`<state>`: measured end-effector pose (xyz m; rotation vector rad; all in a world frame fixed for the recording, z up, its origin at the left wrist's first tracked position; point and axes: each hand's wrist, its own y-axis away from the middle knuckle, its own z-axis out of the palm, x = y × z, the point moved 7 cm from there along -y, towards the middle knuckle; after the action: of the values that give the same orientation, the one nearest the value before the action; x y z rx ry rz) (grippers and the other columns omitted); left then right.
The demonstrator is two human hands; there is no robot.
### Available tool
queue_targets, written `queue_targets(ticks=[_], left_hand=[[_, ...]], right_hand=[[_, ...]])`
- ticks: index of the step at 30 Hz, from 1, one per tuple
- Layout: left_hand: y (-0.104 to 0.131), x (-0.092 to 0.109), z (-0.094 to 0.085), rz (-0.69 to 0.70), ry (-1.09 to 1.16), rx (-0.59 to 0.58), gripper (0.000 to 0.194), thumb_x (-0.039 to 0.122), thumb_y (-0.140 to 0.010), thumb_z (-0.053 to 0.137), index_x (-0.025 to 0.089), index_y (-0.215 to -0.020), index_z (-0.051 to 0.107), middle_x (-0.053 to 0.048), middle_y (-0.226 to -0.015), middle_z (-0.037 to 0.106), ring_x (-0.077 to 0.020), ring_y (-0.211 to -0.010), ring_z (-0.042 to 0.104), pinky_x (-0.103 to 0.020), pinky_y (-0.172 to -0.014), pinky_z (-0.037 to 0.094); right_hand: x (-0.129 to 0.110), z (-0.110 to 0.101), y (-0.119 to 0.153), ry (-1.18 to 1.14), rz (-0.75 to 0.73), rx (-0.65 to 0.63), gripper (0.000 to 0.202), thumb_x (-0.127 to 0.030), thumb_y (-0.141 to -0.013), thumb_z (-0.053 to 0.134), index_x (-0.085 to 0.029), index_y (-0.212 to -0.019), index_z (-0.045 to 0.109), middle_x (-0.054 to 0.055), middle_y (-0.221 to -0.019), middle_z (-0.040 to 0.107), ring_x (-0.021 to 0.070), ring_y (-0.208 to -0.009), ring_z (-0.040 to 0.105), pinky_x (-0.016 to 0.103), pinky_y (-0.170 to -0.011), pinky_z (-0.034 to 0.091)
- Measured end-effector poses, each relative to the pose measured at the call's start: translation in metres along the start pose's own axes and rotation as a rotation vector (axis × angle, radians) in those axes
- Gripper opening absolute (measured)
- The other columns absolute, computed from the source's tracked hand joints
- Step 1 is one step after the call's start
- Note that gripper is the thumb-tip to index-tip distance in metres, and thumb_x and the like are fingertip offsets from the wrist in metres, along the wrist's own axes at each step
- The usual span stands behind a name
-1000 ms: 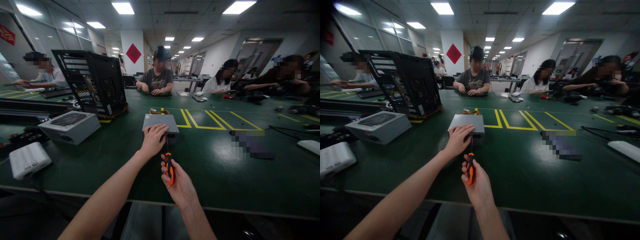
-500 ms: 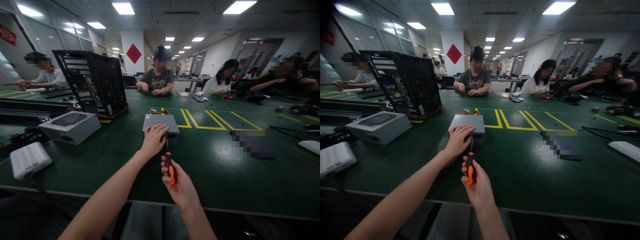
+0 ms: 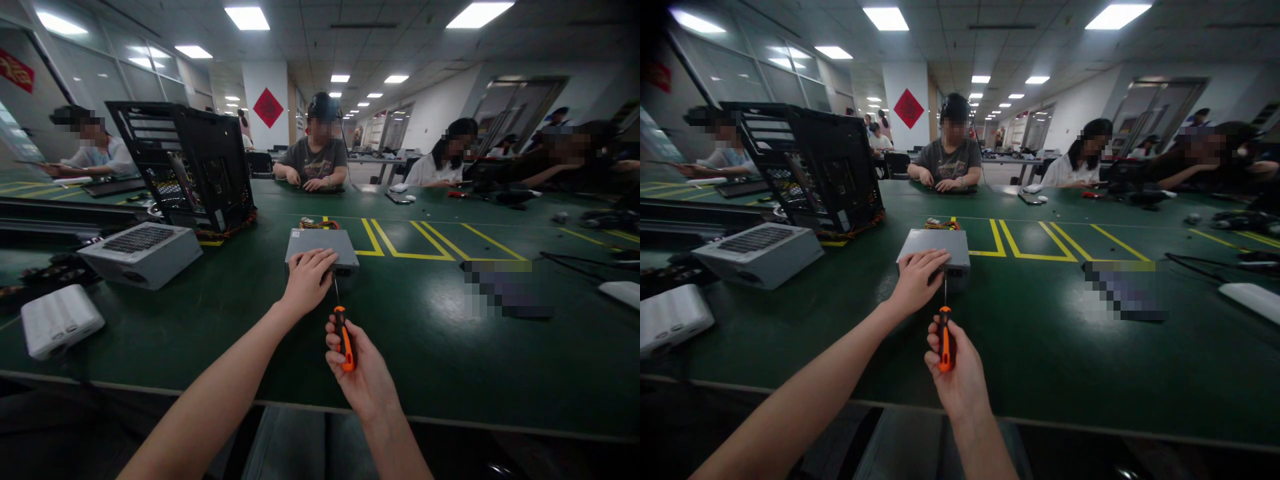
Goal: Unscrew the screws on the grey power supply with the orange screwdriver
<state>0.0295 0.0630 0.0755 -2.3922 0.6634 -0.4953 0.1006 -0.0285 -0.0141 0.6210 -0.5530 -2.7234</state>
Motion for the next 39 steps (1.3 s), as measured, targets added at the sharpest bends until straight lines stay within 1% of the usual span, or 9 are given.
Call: queue_targets(ticks=[5,8,12,19,23,28,30,35,39], left_hand=[[0.0001,0.0002,-0.0005,-0.002,0.005,0.008,0.036,0.021,-0.085,0.045,0.028,-0.121,0.050,0.000,-0.129,0.052,-0.0186,-0.120,0.042,-0.040,-0.097,0.026],[0.0000,0.0002,-0.0006,-0.007,0.006,0.000,0.037,0.020,-0.085,0.045,0.029,-0.121,0.050,0.000,-0.130,0.052,-0.0189,-0.120,0.042,-0.040,-0.096,0.026],[-0.0002,0.0004,-0.0010,-0.006,0.013,-0.005,0.038,0.021,-0.085,0.045,0.029,-0.122,0.050,-0.001,-0.130,0.052,-0.0192,-0.120,0.042,-0.040,-0.097,0.025],[-0.0001,0.0007,-0.0011,-0.002,0.007,-0.001,0.038,0.020,-0.085,0.045,0.029,-0.122,0.050,0.000,-0.129,0.052,-0.0186,-0.120,0.042,-0.040,-0.097,0.025],[0.0001,0.0010,-0.0018,0.001,0.005,0.004,0.037,0.021,-0.086,0.045,0.029,-0.121,0.050,0.000,-0.129,0.052,-0.0183,-0.120,0.042,-0.040,-0.097,0.026],[0.0000,0.0007,-0.0011,-0.001,0.003,0.003,0.038,0.020,-0.085,0.045,0.029,-0.121,0.050,0.000,-0.129,0.052,-0.0187,-0.119,0.043,-0.040,-0.097,0.026],[-0.0001,0.0005,-0.0006,-0.007,0.002,0.002,0.038,0.020,-0.085,0.045,0.029,-0.121,0.050,-0.001,-0.129,0.052,-0.0194,-0.119,0.043,-0.040,-0.097,0.025],[-0.0003,0.0010,-0.0008,-0.005,0.007,0.000,0.037,0.020,-0.085,0.045,0.029,-0.121,0.051,-0.001,-0.129,0.052,-0.0194,-0.119,0.043,-0.040,-0.097,0.026],[-0.0002,0.0008,-0.0011,-0.004,0.006,-0.002,0.037,0.020,-0.086,0.044,0.029,-0.121,0.050,0.000,-0.130,0.052,-0.0184,-0.120,0.042,-0.039,-0.097,0.025]], right_hand=[[-0.0001,0.0030,-0.0009,0.014,0.012,-0.043,0.025,-0.018,-0.089,0.040,-0.007,-0.093,0.061,0.006,-0.070,0.059,0.0059,-0.053,0.052,0.012,-0.035,0.034],[-0.0023,0.0001,-0.0014,0.010,-0.046,-0.045,0.017,-0.016,-0.085,0.047,-0.008,-0.087,0.062,0.006,-0.070,0.059,0.0058,-0.053,0.051,0.011,-0.034,0.034],[-0.0038,-0.0035,-0.0011,0.017,-0.096,-0.028,0.006,-0.008,-0.078,0.055,-0.009,-0.077,0.061,0.006,-0.071,0.060,0.0053,-0.055,0.052,0.011,-0.036,0.035],[0.0002,0.0014,0.0005,-0.007,0.019,-0.030,0.022,-0.019,-0.087,0.043,-0.008,-0.087,0.062,0.005,-0.071,0.059,0.0064,-0.054,0.053,0.013,-0.037,0.037],[-0.0009,0.0032,0.0009,0.019,0.005,-0.047,0.025,-0.020,-0.088,0.041,-0.008,-0.092,0.062,0.006,-0.069,0.058,0.0062,-0.052,0.051,0.012,-0.034,0.034],[-0.0045,-0.0014,-0.0007,0.046,-0.097,-0.038,0.006,-0.012,-0.078,0.056,-0.009,-0.079,0.061,0.006,-0.069,0.059,0.0056,-0.052,0.050,0.011,-0.034,0.032],[-0.0039,-0.0029,-0.0014,0.043,-0.098,-0.035,0.002,-0.009,-0.075,0.059,-0.010,-0.075,0.061,0.006,-0.070,0.060,0.0055,-0.053,0.051,0.011,-0.035,0.032],[0.0005,-0.0007,-0.0007,0.001,0.004,-0.045,0.014,-0.018,-0.082,0.051,-0.009,-0.083,0.062,0.005,-0.071,0.058,0.0060,-0.053,0.052,0.012,-0.036,0.036],[0.0003,0.0025,0.0008,0.012,0.022,-0.070,0.025,-0.019,-0.088,0.042,-0.007,-0.093,0.062,0.005,-0.070,0.057,0.0058,-0.052,0.050,0.012,-0.035,0.035]])
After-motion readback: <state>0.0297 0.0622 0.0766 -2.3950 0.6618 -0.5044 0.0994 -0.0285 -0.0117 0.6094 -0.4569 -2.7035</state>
